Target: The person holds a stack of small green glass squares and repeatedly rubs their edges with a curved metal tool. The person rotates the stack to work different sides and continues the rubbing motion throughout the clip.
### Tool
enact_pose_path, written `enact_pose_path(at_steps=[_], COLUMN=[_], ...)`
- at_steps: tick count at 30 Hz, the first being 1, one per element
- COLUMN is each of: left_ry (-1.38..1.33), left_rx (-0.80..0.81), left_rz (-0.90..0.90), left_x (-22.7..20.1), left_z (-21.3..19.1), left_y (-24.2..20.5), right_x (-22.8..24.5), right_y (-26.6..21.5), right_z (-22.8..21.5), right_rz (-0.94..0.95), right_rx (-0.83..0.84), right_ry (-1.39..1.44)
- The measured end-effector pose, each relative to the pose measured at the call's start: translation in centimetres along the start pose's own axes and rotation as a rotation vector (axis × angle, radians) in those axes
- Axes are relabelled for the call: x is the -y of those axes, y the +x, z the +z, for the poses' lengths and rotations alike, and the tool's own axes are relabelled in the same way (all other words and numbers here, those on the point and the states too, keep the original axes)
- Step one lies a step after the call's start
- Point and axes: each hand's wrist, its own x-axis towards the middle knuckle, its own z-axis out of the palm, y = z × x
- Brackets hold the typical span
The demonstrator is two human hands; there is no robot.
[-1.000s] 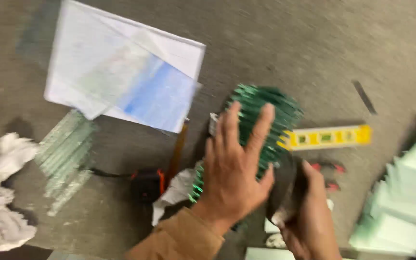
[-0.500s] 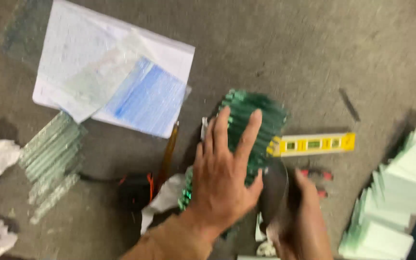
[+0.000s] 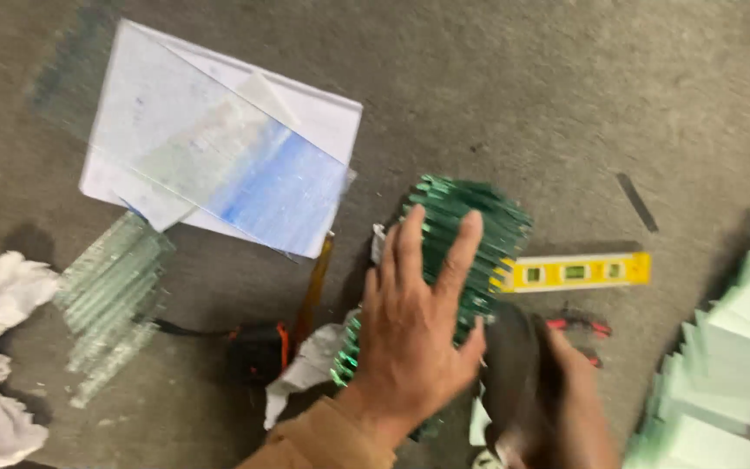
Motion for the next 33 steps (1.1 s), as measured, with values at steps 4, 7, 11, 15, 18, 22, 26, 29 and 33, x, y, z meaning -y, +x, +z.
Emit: enact_pose_path(at_steps=[4,7,11,15,18,22,26,29,33], left_ry=[-0.016,-0.03,-0.017,-0.019,0.001,-0.025,-0.011,-0.005,-0.012], left_rx=[-0.003,-0.014,0.0,0.021,0.015,0.009,-0.015,-0.008,0.002], left_rz=[0.009,0.009,0.007,0.001,-0.001,-0.015,0.012,0.001,0.009], left_x=[0.4,0.3,0.2,0.4,0.4,-0.1,0.0,0.6,0.1], left_z=[0.0,0.0,0.0,0.1,-0.1,-0.1,0.2,0.0,0.0], left_y=[-0.2,-0.3,-0.7,0.5,-0.6,-0.5,-0.5,0.2,-0.6], right_x=[-1.5,-0.4,-1.5,-0.7,-1.4,0.9,-0.5,-2.1,-0.5], right_y=[1.4,2.2,1.3,2.6,1.6,-0.6,0.2,3.9,-0.7], right_z=[-3.3,-2.4,-3.1,-1.6,-2.6,1.1,-1.8,-9.2,-2.8], right_rz=[0.001,-0.03,0.01,-0.012,0.018,-0.009,0.0,-0.638,0.034], right_rx=[0.074,0.083,0.054,0.072,0.04,0.038,-0.006,0.276,0.07], right_ry=[-0.114,-0.121,-0.143,-0.158,-0.184,-0.136,-0.071,-0.926,-0.137])
